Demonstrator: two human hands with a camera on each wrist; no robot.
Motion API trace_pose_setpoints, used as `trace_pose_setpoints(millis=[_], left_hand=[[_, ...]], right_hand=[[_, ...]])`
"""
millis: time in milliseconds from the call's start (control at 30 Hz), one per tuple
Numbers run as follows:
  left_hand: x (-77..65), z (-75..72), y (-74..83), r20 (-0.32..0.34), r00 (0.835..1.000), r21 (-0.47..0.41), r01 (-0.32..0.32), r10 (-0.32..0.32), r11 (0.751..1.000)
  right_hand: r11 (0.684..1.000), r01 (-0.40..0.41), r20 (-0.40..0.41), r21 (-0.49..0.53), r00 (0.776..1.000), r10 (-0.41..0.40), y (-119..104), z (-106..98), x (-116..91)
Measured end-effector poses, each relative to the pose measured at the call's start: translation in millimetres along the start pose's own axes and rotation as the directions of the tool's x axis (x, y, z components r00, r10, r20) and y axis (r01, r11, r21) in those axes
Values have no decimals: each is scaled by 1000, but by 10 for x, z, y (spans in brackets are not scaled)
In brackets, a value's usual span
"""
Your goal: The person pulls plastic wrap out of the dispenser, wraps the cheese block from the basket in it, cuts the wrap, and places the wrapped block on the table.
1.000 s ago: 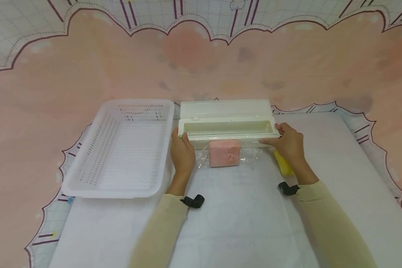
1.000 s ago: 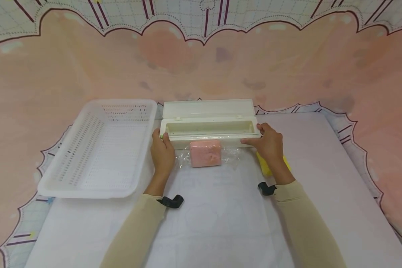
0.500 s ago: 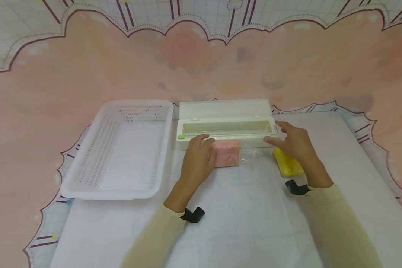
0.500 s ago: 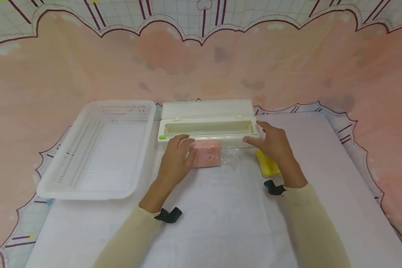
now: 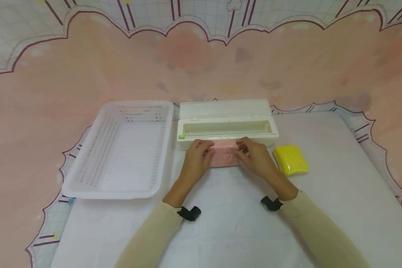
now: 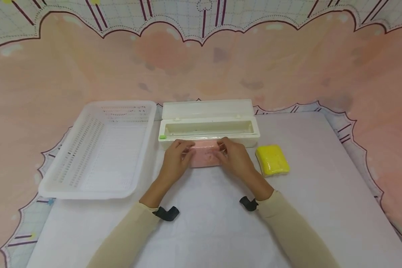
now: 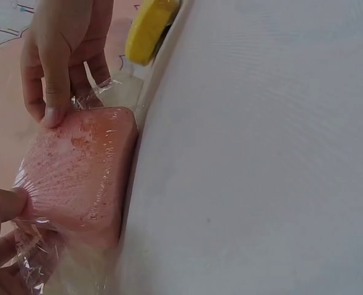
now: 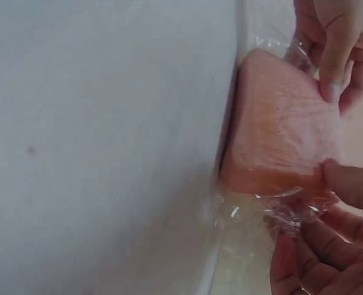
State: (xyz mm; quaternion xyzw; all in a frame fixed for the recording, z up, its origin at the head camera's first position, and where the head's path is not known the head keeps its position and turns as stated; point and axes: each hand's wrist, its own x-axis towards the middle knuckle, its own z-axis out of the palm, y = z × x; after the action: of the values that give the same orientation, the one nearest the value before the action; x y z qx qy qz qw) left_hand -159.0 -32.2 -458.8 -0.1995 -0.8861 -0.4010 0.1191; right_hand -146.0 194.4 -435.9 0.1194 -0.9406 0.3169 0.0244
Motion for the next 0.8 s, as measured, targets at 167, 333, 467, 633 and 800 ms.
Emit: trace_pose_setpoints(millis=[167, 333, 467, 633, 800], left_hand=[[-42, -3, 24, 10, 1000, -46, 25, -24, 999], [-72, -26, 88, 27, 999, -57, 25, -23, 998], [-106, -55, 148, 24, 1000, -68, 20, -18, 997], [-149, -138, 254, 2, 1000, -93, 5, -5, 996], [-175, -238, 414, -16, 1000, -142, 14, -17, 990]], right_hand=[[995, -56, 49, 87, 997, 52, 17, 35, -30], [994, -62, 59, 86, 997, 58, -20, 3, -82], [995, -47, 60, 83, 997, 42, -57, -22, -126], [993, -48, 26, 108, 999, 45, -108, -63, -193], [992, -55, -59, 116, 996, 62, -180, -117, -259]])
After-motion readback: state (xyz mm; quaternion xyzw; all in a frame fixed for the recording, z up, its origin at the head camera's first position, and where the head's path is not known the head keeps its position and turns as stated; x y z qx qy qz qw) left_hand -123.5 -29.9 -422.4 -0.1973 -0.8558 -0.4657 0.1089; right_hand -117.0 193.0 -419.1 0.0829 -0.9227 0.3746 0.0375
